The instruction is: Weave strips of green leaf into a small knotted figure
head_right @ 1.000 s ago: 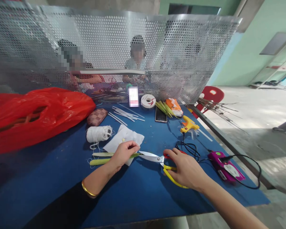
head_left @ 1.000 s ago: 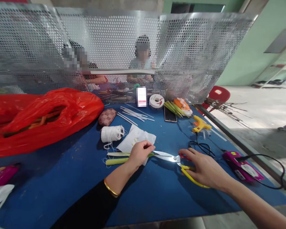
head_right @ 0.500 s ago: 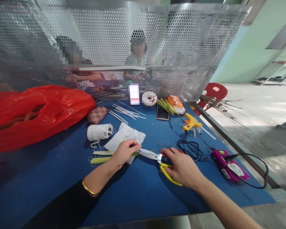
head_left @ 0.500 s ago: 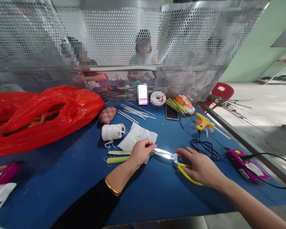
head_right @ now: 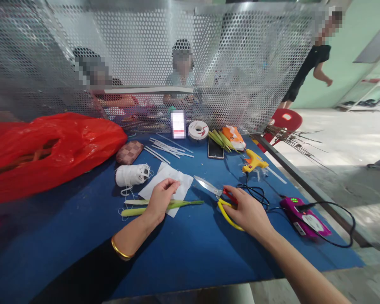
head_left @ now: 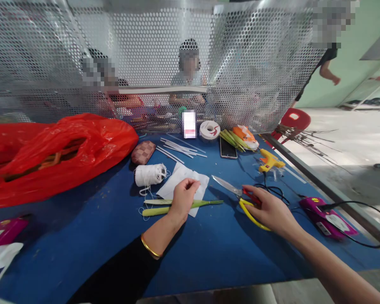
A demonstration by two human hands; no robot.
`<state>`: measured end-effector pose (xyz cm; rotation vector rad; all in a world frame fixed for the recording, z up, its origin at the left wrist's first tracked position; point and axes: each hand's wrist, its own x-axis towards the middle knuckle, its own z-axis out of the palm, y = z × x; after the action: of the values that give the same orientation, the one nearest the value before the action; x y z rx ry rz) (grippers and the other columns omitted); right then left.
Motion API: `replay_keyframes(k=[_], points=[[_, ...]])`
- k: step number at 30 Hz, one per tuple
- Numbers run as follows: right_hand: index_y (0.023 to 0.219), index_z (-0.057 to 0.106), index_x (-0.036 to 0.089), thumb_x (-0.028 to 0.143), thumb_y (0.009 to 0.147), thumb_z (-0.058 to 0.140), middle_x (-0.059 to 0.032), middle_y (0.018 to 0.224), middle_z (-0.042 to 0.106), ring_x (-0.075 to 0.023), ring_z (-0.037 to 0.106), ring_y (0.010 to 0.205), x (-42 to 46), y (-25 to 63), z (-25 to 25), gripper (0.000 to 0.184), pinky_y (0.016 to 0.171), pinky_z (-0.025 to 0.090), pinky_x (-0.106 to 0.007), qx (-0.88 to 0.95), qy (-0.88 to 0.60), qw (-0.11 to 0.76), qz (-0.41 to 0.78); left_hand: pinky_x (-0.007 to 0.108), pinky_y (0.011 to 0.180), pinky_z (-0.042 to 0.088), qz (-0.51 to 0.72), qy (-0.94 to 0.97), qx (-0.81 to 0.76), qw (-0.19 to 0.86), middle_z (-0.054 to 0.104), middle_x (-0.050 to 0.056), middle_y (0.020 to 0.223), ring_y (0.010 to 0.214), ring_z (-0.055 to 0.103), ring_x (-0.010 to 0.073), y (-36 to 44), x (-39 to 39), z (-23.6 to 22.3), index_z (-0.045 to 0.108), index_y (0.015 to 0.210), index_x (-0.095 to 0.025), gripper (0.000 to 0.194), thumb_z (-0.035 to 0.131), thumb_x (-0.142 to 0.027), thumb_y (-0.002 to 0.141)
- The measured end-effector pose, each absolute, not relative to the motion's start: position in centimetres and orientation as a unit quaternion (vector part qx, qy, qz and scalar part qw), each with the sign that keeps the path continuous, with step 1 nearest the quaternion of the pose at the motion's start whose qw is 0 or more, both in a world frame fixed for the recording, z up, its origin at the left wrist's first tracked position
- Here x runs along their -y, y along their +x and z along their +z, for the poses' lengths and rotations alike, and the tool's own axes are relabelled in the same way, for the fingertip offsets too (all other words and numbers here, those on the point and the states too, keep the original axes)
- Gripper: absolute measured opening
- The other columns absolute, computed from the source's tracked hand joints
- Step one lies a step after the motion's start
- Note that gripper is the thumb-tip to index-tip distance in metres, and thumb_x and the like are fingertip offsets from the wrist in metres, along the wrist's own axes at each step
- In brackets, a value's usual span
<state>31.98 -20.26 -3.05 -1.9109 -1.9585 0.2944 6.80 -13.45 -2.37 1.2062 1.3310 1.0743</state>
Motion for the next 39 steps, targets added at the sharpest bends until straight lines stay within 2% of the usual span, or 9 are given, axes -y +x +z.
replay_keyframes(k=[4,10,13,15,17,19,25,33,39], points=[[0.127,0.053,0.022,0.040,0.082,0.057,-0.0081,0.102,0.071,-0.0260,0.067,0.088,17.4,31.5,-3.3,0.049,0.068,0.048,-0.033,0.647,-0.733,0.195,0.080,0.025,0.064,0.039,0.428,0.615,-0.526,0.403,0.059,-0.001,0.067,0.066,0.052,0.0138,6.9,14.7,-0.7,0.059,0.067,-0.019,0.018,0.060,-0.034,0.078],[0.119,0.059,0.015,0.023,0.087,0.057,-0.0157,0.108,0.064,-0.0284,0.062,0.095,14.9,29.0,-1.9,0.033,0.077,0.046,-0.035,0.699,-0.702,0.132,-0.019,0.025,0.062,0.041,0.182,0.884,-0.245,0.355,0.070,0.001,0.076,0.072,0.063,0.0158,8.8,21.2,-0.2,0.069,0.075,-0.023,0.010,0.062,-0.024,0.082],[0.101,0.068,0.019,0.017,0.088,0.056,-0.0138,0.105,0.065,-0.0281,0.058,0.101,15.9,26.9,-0.9,0.018,0.084,0.043,-0.036,0.775,-0.617,0.131,-0.040,0.029,0.053,0.037,0.113,0.961,-0.065,0.244,0.071,0.001,0.111,0.077,0.066,0.0179,9.5,23.2,-1.5,0.068,0.105,-0.028,0.026,0.060,-0.022,0.081],[0.100,0.070,0.023,0.021,0.090,0.057,-0.0084,0.102,0.066,-0.0231,0.059,0.096,16.7,25.2,-0.9,0.016,0.083,0.044,-0.033,0.828,-0.538,0.148,0.048,0.031,0.055,0.040,0.119,0.970,-0.041,0.209,0.070,0.001,0.116,0.079,0.067,0.0182,9.7,23.3,-1.9,0.069,0.103,-0.026,0.023,0.061,-0.023,0.082],[0.097,0.071,0.023,0.022,0.088,0.061,-0.0059,0.099,0.067,-0.0209,0.061,0.091,17.2,23.8,-1.5,0.014,0.079,0.043,-0.031,0.834,-0.520,0.150,0.112,0.030,0.059,0.042,0.144,0.961,-0.073,0.225,0.074,0.001,0.103,0.079,0.067,0.0179,9.5,22.6,-1.6,0.071,0.084,-0.023,0.012,0.064,-0.032,0.084],[0.088,0.072,0.020,0.016,0.086,0.061,-0.0049,0.091,0.067,-0.0205,0.060,0.088,17.3,22.9,-2.2,0.011,0.077,0.041,-0.031,0.825,-0.533,0.145,0.123,0.028,0.064,0.043,0.174,0.938,-0.135,0.268,0.075,0.001,0.087,0.078,0.067,0.0171,8.9,21.5,-0.7,0.069,0.069,-0.022,0.024,0.067,-0.042,0.082],[0.078,0.067,0.017,0.010,0.085,0.058,-0.0028,0.080,0.066,-0.0178,0.060,0.079,16.4,22.8,-1.6,0.014,0.070,0.037,-0.029,0.822,-0.531,0.178,0.100,0.035,0.088,0.042,0.248,0.839,-0.456,0.163,0.071,0.007,0.105,0.103,0.061,0.0248,5.6,17.0,1.9,0.070,0.101,-0.020,0.018,0.063,-0.023,0.084],[0.073,0.067,0.021,0.012,0.085,0.058,0.0003,0.074,0.066,-0.0153,0.062,0.070,12.9,22.5,2.3,0.018,0.066,0.043,-0.027,0.817,-0.443,0.316,0.192,0.029,0.073,0.042,0.203,0.807,-0.514,0.207,0.069,0.003,0.095,0.088,0.063,0.0198,2.5,14.3,3.8,0.071,0.094,-0.023,0.019,0.053,-0.028,0.090],[0.112,0.066,0.022,0.032,0.094,0.052,-0.0092,0.115,0.066,-0.0237,0.059,0.110,11.3,23.9,1.6,0.025,0.093,0.045,-0.038,0.747,-0.450,0.466,0.150,0.029,0.075,0.042,0.239,0.777,-0.542,0.213,0.068,0.003,0.093,0.088,0.062,0.0191,2.4,13.9,4.2,0.070,0.090,-0.022,0.017,0.053,-0.024,0.089]])
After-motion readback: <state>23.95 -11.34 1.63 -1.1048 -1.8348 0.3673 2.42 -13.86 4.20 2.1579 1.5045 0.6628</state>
